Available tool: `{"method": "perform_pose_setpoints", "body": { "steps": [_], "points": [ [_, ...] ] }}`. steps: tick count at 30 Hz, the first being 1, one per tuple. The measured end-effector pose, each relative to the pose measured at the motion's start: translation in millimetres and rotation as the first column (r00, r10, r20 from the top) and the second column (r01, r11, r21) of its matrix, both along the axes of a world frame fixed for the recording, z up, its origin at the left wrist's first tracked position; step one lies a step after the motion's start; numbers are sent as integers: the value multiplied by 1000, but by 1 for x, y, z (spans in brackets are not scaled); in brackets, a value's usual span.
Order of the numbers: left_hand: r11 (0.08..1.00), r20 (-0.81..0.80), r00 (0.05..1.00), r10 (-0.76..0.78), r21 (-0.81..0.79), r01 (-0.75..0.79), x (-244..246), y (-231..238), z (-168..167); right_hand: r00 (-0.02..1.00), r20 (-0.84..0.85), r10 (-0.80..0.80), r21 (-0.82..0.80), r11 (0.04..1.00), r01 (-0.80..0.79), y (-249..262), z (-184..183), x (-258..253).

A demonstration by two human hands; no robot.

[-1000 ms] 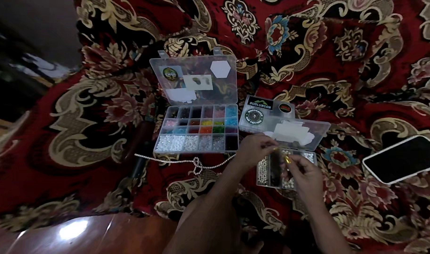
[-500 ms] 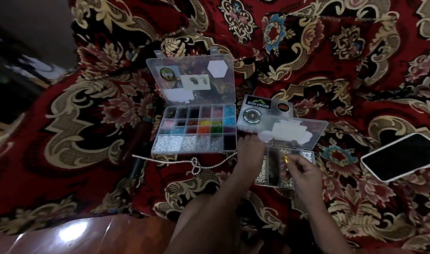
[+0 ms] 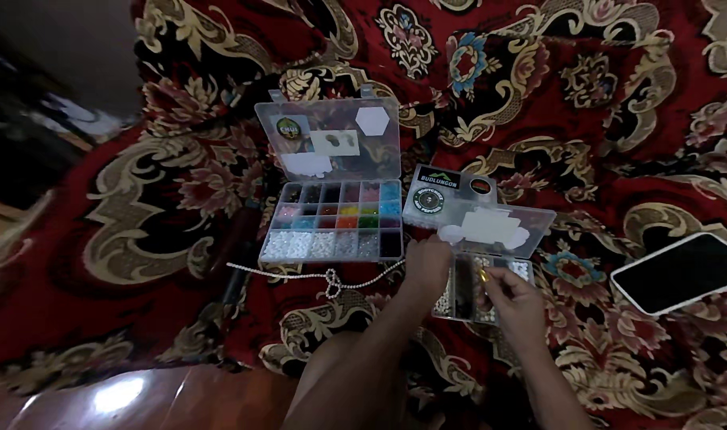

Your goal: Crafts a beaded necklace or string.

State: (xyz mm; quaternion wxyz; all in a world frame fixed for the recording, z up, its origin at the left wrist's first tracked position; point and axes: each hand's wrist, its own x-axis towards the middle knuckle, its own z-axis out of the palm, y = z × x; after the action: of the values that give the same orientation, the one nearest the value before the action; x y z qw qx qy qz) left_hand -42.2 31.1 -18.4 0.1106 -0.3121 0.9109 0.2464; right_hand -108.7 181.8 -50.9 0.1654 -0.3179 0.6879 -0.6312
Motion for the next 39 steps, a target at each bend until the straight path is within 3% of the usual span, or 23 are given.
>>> {"method": "perform_pose_setpoints", "body": {
  "steps": [3, 5, 7, 9, 13, 20, 39],
  "points": [
    [945, -381, 918, 106, 326, 26, 11, -11, -7, 1000, 4, -6, -10, 1000, 6, 0, 0, 0],
    [779, -499, 815, 294, 619, 98, 13, -14, -15, 1000, 5, -10, -17, 1000, 10, 0, -1, 0],
    [546, -463, 757, 461, 821, 169, 12, -14, -18, 1000, 1, -12, -26, 1000, 12, -2, -2, 1],
    [370, -387, 754, 531, 906, 204, 10, -13, -20, 1000, -10, -16, -34, 999, 16, -2, -4, 1],
    [198, -254, 783, 568, 965, 170, 8, -9, -19, 999, -21, -30, -53, 998, 29, -3, -7, 2],
    [85, -237, 831, 503, 971, 225, 7, -9, -29, 999, -13, -29, -91, 995, 28, -4, -8, 3],
    [128, -220, 844, 488, 975, 180, 5, -7, -29, 997, -52, -50, -21, 999, 49, -3, -9, 1]
  ]
}}
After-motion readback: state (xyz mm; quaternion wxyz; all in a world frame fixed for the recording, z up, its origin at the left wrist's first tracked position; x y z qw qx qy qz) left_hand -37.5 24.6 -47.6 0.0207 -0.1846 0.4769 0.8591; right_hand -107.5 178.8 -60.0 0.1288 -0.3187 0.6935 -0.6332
